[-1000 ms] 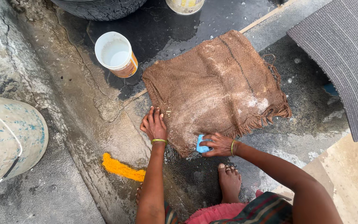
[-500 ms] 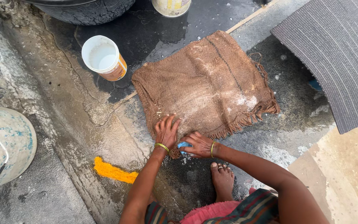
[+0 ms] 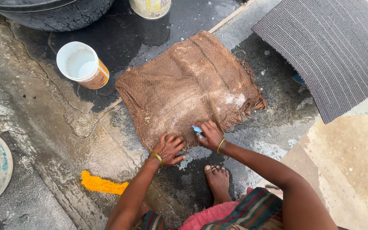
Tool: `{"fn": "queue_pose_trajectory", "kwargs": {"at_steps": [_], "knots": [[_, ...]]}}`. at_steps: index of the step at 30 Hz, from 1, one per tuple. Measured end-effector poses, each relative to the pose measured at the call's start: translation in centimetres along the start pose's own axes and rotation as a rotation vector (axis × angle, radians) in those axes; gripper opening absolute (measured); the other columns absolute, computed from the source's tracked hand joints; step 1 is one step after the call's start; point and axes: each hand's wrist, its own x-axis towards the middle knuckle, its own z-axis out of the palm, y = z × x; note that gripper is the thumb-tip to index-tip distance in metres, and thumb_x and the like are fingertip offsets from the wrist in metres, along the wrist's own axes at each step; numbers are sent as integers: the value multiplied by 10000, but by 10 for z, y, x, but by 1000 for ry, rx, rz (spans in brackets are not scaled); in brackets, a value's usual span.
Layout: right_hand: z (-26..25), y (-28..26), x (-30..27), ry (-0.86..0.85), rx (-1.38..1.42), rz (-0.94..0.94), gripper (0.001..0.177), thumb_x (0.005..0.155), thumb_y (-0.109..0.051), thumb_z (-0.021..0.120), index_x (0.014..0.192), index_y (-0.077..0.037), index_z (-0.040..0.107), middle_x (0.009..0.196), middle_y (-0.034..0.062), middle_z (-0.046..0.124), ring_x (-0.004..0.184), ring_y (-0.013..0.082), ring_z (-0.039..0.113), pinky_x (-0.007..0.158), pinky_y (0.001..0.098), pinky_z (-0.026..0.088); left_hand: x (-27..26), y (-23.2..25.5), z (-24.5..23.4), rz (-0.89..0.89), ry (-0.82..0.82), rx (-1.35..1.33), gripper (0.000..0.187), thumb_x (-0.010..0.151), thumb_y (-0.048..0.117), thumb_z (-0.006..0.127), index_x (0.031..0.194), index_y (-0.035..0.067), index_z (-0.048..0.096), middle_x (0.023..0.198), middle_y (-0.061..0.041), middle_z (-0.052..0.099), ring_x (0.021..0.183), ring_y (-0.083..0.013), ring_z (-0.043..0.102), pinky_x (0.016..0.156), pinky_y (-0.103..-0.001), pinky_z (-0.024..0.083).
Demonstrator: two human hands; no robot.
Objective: The person washes a brown rug on the ground by applying water and soap, scrubbing the surface with a small blue brush and a yellow scrubber, and rinsing it.
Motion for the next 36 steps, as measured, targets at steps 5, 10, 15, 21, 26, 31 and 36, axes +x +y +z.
{"fn": "queue_pose_trajectory", "kwargs": {"at_steps": [5,10,15,21,26,31,36], "knots": [[11,-43,-11,131,-152,-356,500,915,-393,621,1342,-151,523,1357,168,573,1189,347,507,890,516,469,-8,0,4,55,64,-41,263,955,348,511,1060,154,654,1049,-30,580,1062,-201,526,982,-458,408],[18,-4,9,-137,-331,-323,241,981,-457,596,1187,-338,634,1255,104,598,1020,239,538,812,441,446,-3,-2,12,87,173,-38,271,951,378,552,904,141,674,878,-31,574,914,-205,507,866,-427,412],[-68,100,-3,-67,-569,379,257,973,-385,575,1210,-341,663,1332,128,565,938,223,526,753,346,461,-5,1,10,49,165,-109,278,994,360,537,874,144,664,868,-28,569,937,-219,501,892,-425,416],[-59,88,3,23,-520,372,247,974,-222,571,1201,-206,665,1201,161,623,900,223,536,723,329,485,-4,4,6,-3,159,-156,270,982,363,543,877,141,656,876,-47,557,937,-242,496,884,-450,413],[28,-25,-5,-46,-405,-197,204,954,-276,577,1116,-171,643,1137,109,639,1014,245,553,829,395,471,2,0,9,7,121,-110,271,967,357,548,949,117,672,887,-65,574,892,-241,493,841,-458,415],[7,21,1,-258,-394,-241,264,991,-418,614,1206,-265,615,1252,118,617,1034,248,557,782,390,462,1,1,13,11,205,-113,244,932,337,586,866,116,666,888,-59,588,929,-246,505,863,-448,422],[-72,117,-10,-112,-450,556,339,907,-327,667,1245,-311,654,1404,93,518,1082,254,494,907,383,434,2,1,10,-4,104,-159,215,949,304,586,878,116,662,852,-61,585,891,-242,500,876,-438,425]]}}
